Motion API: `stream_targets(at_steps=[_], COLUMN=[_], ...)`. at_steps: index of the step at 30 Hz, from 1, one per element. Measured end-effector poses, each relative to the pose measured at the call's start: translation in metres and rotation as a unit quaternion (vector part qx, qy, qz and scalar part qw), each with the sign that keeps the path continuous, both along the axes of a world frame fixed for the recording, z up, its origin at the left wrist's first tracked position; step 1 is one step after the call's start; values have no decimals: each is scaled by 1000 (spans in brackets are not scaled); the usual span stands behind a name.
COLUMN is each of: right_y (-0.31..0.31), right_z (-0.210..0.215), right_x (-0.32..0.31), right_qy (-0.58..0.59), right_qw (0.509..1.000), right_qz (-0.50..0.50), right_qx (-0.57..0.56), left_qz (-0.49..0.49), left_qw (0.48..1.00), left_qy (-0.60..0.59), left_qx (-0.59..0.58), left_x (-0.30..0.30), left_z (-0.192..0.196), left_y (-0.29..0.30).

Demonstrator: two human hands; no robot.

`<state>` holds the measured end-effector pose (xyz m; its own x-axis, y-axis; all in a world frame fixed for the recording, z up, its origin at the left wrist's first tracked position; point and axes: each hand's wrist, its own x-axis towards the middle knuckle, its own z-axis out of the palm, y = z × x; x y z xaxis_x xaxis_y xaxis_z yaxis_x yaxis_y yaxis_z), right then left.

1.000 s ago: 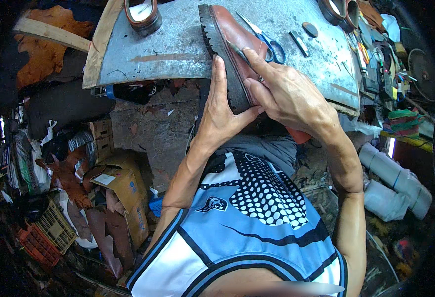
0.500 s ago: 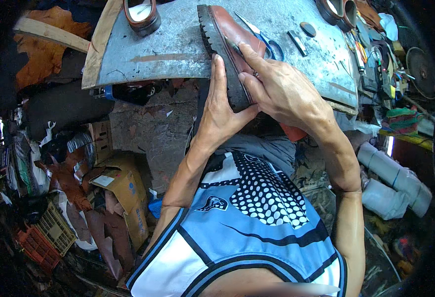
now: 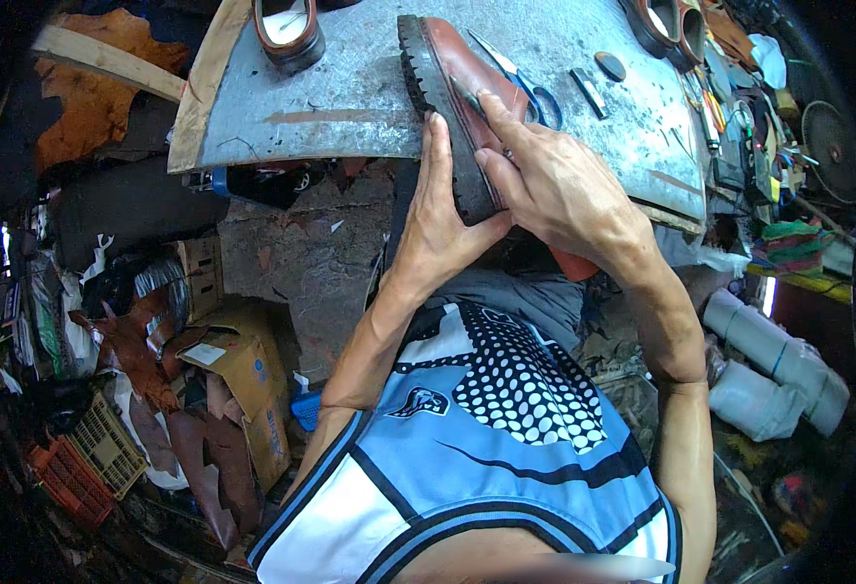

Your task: Trim and refine the edges of a shoe sole using a utility knife.

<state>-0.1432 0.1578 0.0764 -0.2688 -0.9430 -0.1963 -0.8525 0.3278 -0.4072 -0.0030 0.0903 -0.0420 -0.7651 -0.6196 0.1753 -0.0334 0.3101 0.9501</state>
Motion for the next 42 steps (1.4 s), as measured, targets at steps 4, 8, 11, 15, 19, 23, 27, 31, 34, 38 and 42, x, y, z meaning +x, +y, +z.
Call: stream_targets(at_steps=[4, 8, 11, 15, 19, 23, 27, 31, 34, 38, 42], right_y=[2, 4, 1, -4, 1, 11, 26, 32, 33, 26, 22], right_z=[-7, 5, 1, -6, -5, 4, -12, -12, -13, -12, -13], right_x=[0, 6, 4, -2, 0, 8, 7, 8, 7, 5, 3], right_qy=[26, 4, 2, 29, 32, 26, 44, 38, 30, 30, 36], right_qw=[998, 1000, 1000, 998, 999, 1000, 997, 997, 997, 997, 997], right_qz=[14, -5, -2, 7, 11, 1, 31, 31, 29, 24, 27], right_qx=[-50, 7, -21, -51, -42, 17, -63, -62, -60, -65, -62], left_qz=[-1, 5, 0, 0, 2, 5, 1, 0, 4, 2, 5], left_qw=[1000, 1000, 1000, 1000, 1000, 1000, 1000, 1000, 1000, 1000, 1000], left_qy=[0, -3, -5, -10, -1, -4, -8, -2, 0, -1, 4], left_qx=[-2, -14, 13, 0, -10, -17, 8, 2, -3, 6, -15], left_x=[1, 1, 1, 0, -1, 0, -1, -2, -3, -1, -2], left_z=[2, 1, 2, 4, -1, -1, 1, -4, -3, -1, 0], left_y=[0, 1, 0, 0, -1, -1, -1, -2, -2, -2, -1])
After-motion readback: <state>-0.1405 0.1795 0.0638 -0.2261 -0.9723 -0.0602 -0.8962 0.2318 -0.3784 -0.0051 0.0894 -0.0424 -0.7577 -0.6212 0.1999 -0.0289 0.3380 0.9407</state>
